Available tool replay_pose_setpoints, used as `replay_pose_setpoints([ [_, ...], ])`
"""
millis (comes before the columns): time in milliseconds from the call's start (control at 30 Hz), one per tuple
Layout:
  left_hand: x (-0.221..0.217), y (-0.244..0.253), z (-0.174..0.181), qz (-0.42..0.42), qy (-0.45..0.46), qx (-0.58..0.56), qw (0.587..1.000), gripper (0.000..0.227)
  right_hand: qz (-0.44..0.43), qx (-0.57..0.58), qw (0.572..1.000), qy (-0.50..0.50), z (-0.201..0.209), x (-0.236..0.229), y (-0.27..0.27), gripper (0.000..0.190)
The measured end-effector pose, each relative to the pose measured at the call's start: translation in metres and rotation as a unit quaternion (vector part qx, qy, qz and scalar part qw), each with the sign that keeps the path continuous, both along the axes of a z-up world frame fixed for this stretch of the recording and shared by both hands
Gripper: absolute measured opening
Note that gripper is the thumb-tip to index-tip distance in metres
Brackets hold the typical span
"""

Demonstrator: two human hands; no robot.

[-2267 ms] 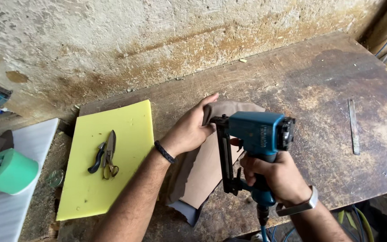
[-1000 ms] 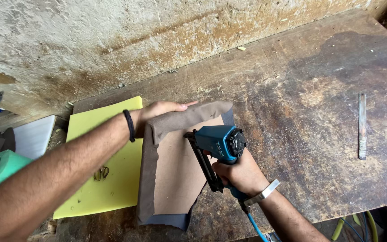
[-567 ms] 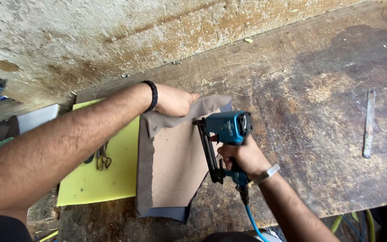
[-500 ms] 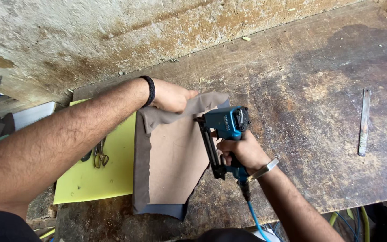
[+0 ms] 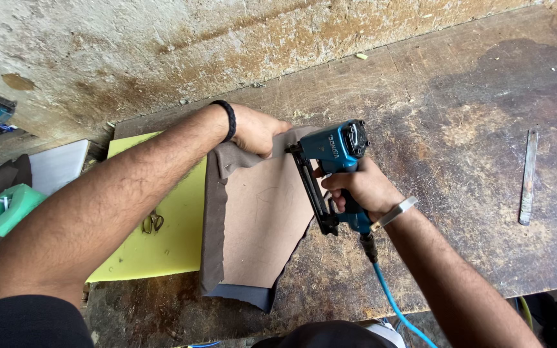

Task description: The person wraps brown fabric around a rectangular foam piece and secures it with a pneumatic staple gun. They repeatedly fold the fabric edges, align them, and drive staples along the perimeter to hold the fabric in place.

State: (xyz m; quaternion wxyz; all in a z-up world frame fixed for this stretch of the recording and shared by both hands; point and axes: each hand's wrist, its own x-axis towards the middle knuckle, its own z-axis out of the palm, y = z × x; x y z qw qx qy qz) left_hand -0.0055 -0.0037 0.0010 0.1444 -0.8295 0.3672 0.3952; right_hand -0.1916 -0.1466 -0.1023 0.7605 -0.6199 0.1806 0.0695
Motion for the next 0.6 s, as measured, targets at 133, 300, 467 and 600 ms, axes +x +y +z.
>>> replay_pose_setpoints([
  [133,0.002,0.003,-0.001,-0.061,-0.016,-0.015,0.998,0.092,-0.007,0.009,1.000,0.006,0.005,-0.004,0.015,0.024],
  [300,0.028,0.019,-0.024,0.058,0.150,-0.137,0.977,0.072,-0.011,0.021,1.000,0.004,0.019,-0.006,0.023,0.027],
  [467,0.045,0.010,-0.057,0.091,0.211,-0.207,0.951,0.091,0.004,0.026,0.999,-0.024,0.035,-0.025,0.033,0.032],
  [600,0.041,0.004,-0.064,0.095,0.232,-0.239,0.938,0.094,0.017,-0.023,0.999,-0.046,0.051,-0.032,0.042,0.029],
])
